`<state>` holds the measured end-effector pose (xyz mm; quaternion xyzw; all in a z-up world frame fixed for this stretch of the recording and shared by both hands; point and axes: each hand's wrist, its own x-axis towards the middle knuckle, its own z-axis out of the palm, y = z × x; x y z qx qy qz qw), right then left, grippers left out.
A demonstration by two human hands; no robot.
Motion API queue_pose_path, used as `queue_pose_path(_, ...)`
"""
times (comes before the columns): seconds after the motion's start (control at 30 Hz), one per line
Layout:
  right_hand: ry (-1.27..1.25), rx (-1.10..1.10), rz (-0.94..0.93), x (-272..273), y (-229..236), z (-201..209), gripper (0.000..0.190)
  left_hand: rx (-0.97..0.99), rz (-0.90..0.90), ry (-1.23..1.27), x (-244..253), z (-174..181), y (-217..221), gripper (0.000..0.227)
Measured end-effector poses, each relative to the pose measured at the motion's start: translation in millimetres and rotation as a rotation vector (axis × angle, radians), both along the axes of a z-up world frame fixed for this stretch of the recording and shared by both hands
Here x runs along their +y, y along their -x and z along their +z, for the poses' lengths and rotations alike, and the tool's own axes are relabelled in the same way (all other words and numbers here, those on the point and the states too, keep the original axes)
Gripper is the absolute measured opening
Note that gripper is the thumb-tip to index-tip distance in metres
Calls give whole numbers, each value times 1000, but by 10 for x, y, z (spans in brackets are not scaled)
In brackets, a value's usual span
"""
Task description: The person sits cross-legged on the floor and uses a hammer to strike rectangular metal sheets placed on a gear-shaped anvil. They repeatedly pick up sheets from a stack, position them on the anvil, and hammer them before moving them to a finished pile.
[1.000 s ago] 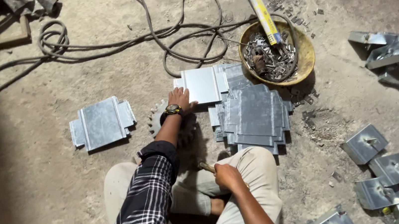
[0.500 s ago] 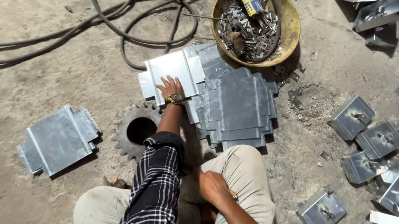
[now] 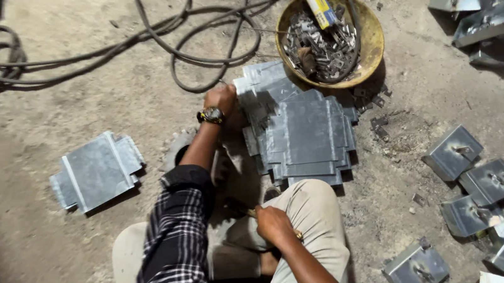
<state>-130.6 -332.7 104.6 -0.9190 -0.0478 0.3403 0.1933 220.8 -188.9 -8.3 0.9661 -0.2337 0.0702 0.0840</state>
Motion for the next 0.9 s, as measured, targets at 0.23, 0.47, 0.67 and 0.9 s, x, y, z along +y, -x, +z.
queue_pose_path(0.23, 37, -19, -12, -25, -100, -379, 28, -264, 1, 19, 527, 1164, 1111, 34)
queue_pose_path(0.47, 87, -8, -14, -78, -188, -632, 30, -103, 134, -367, 858, 720, 2919, 50)
queue_pose_path(0.67, 80, -50, -52, -177, -93, -522, 31, -173, 219, -270, 920, 155, 3336, 45)
queue_pose_path(0.9, 4, -56, -269, -344, -88, -411, 33, -203, 178, -281, 930, 329, 3308, 49)
